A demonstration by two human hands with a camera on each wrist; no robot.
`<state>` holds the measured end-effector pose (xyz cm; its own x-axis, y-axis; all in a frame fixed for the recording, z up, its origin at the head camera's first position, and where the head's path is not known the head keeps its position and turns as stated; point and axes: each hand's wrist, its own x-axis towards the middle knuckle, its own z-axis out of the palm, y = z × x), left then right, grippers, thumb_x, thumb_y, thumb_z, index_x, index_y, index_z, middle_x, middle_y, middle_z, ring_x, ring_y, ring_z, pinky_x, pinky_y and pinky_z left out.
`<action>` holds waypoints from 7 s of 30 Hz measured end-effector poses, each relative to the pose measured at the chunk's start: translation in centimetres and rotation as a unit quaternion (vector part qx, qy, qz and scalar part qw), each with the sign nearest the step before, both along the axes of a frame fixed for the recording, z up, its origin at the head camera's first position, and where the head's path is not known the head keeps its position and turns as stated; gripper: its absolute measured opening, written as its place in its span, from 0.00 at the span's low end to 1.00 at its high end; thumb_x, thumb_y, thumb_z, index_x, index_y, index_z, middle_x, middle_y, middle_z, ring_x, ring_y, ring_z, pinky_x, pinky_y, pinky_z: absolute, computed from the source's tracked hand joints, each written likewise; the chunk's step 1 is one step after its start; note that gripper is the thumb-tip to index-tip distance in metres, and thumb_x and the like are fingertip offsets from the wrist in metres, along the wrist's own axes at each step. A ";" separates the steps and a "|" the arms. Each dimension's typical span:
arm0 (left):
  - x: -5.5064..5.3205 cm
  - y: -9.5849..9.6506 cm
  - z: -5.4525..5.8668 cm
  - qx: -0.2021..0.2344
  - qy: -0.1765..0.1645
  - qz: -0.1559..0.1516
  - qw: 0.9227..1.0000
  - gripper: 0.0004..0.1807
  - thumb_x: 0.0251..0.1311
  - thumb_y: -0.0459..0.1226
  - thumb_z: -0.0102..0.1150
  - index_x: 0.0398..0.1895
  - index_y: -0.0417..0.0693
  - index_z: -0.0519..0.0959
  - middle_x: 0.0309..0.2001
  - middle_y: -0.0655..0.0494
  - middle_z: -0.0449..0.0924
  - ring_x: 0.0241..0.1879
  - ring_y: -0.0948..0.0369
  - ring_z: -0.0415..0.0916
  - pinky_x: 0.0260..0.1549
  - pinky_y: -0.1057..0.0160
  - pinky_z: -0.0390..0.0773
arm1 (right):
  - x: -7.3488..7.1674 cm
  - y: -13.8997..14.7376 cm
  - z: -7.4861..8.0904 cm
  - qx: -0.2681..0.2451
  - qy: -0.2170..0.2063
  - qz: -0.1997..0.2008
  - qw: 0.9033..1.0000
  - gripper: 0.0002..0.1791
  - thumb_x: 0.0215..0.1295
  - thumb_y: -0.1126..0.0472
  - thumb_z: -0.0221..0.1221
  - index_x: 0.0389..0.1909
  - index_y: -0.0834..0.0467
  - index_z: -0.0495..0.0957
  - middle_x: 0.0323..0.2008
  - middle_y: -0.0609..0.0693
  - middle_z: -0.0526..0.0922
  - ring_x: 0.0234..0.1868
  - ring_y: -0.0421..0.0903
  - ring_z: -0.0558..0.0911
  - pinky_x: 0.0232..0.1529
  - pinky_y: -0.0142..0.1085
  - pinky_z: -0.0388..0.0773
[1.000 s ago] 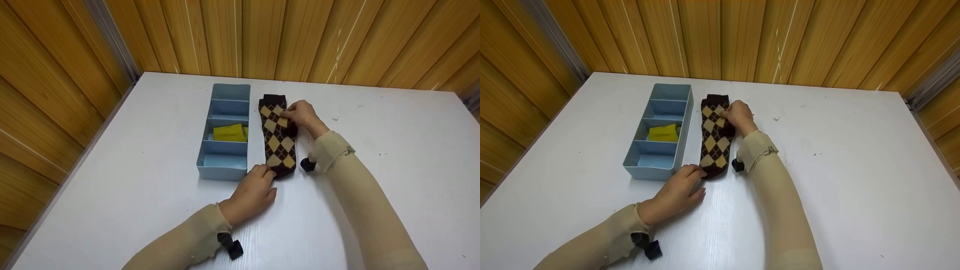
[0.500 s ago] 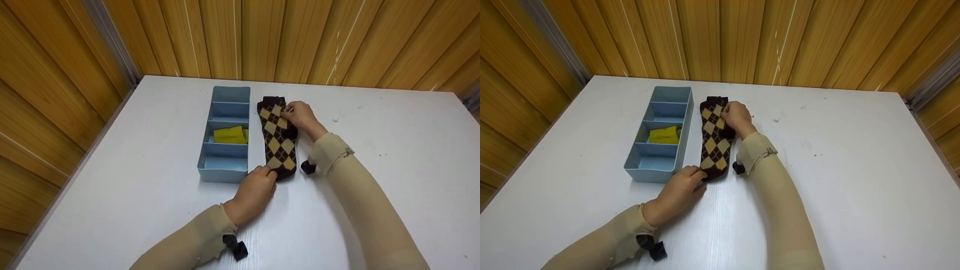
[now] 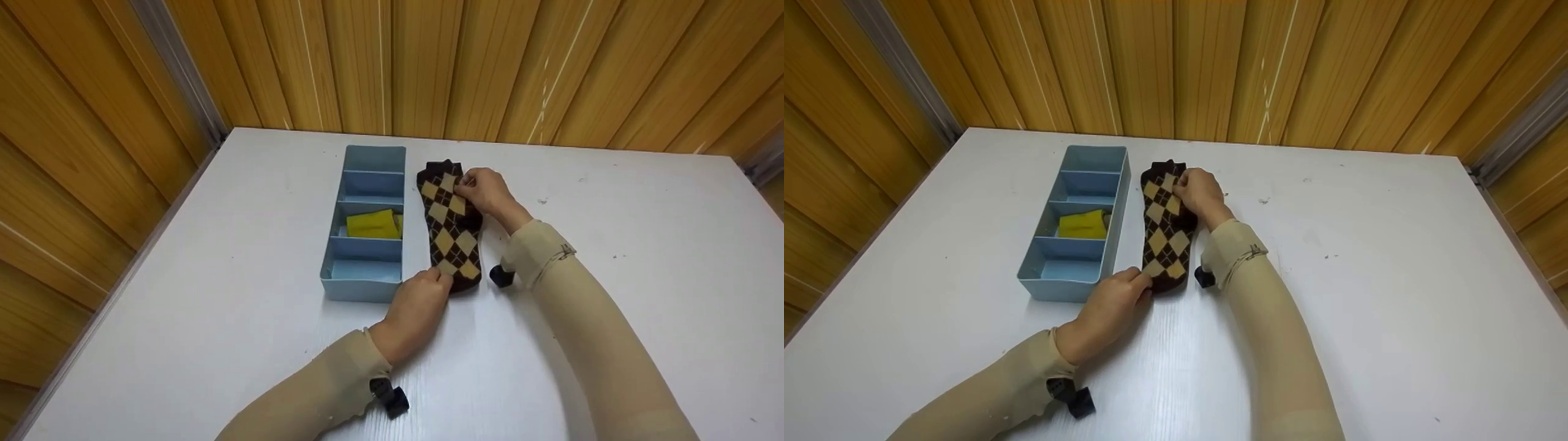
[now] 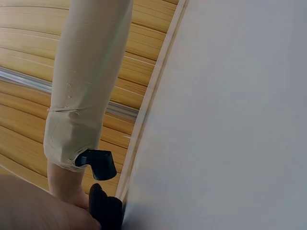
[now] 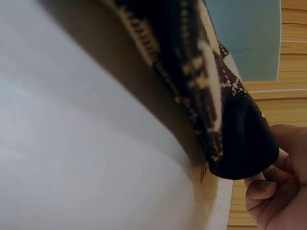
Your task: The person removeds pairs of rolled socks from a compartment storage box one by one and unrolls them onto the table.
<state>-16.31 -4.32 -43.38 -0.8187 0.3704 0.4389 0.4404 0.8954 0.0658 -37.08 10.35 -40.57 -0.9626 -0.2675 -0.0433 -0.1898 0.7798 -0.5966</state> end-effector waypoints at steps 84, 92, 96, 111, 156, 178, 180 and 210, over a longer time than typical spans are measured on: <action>-3.4 5.4 0.6 -0.029 -0.052 -0.103 0.993 0.09 0.57 0.30 0.55 0.34 0.53 0.83 0.29 0.59 0.78 0.27 0.65 0.75 0.22 0.73 0.72 | -0.2 10.4 -1.7 0.027 0.011 -0.064 0.997 0.13 0.67 0.59 0.56 0.40 0.68 0.76 0.36 0.60 0.78 0.37 0.51 0.74 0.39 0.36 0.69; -3.7 5.4 0.4 -0.042 -0.074 -0.099 0.991 0.10 0.58 0.30 0.55 0.37 0.52 0.83 0.32 0.58 0.81 0.29 0.64 0.77 0.23 0.72 0.75 | -0.4 10.3 -1.9 0.040 -0.009 -0.068 0.997 0.13 0.67 0.57 0.57 0.38 0.67 0.76 0.33 0.56 0.77 0.33 0.47 0.72 0.35 0.33 0.67; -3.6 5.2 0.4 -0.035 -0.087 -0.101 0.990 0.10 0.58 0.30 0.56 0.40 0.50 0.83 0.33 0.57 0.81 0.29 0.63 0.78 0.25 0.70 0.76 | -0.5 10.1 -2.0 0.051 -0.015 -0.064 0.997 0.14 0.66 0.57 0.57 0.37 0.66 0.76 0.33 0.55 0.77 0.33 0.47 0.72 0.36 0.33 0.67; -3.5 4.4 0.9 0.036 -0.061 -0.106 0.992 0.04 0.58 0.38 0.62 0.35 0.48 0.81 0.30 0.57 0.77 0.29 0.62 0.74 0.28 0.69 0.74 | 0.0 10.3 -1.4 0.067 -0.026 -0.070 0.995 0.17 0.68 0.54 0.55 0.43 0.66 0.76 0.41 0.63 0.80 0.35 0.50 0.77 0.36 0.35 0.70; -3.0 0.2 2.7 -0.001 0.036 -0.075 0.997 0.05 0.57 0.39 0.64 0.32 0.47 0.82 0.31 0.55 0.80 0.31 0.60 0.77 0.33 0.65 0.79 | 5.5 5.8 0.9 -0.032 0.036 -0.008 0.999 0.18 0.68 0.56 0.57 0.51 0.64 0.77 0.51 0.62 0.79 0.53 0.58 0.78 0.51 0.48 0.77; -1.9 -6.5 4.3 0.037 0.077 -0.080 0.993 0.20 0.49 0.48 0.71 0.38 0.45 0.79 0.35 0.53 0.76 0.34 0.57 0.76 0.40 0.61 0.78 | 8.0 0.8 1.8 -0.052 0.027 0.048 0.997 0.17 0.68 0.55 0.57 0.52 0.61 0.77 0.49 0.57 0.82 0.50 0.53 0.79 0.50 0.46 0.77; -1.7 -7.4 4.1 0.038 0.074 -0.079 0.993 0.22 0.49 0.49 0.71 0.40 0.45 0.78 0.36 0.53 0.76 0.36 0.56 0.76 0.43 0.59 0.78 | 8.1 0.4 1.8 -0.053 0.022 0.051 0.997 0.17 0.68 0.55 0.57 0.52 0.61 0.77 0.48 0.56 0.82 0.49 0.53 0.79 0.49 0.46 0.77; -1.7 -16.5 2.3 -0.036 0.083 -0.018 0.996 0.37 0.40 0.62 0.67 0.42 0.40 0.77 0.42 0.46 0.78 0.43 0.51 0.77 0.50 0.53 0.76 | 7.2 -7.5 3.4 -0.013 0.049 0.131 0.990 0.16 0.65 0.55 0.60 0.49 0.59 0.81 0.48 0.54 0.83 0.46 0.51 0.79 0.48 0.42 0.77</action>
<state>-18.03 -20.77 -41.05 -0.7234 0.4335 0.5373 0.4714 0.8788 -0.0745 -29.88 2.85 -37.15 -0.8589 -0.5090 0.0564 -0.4418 0.6807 -0.5844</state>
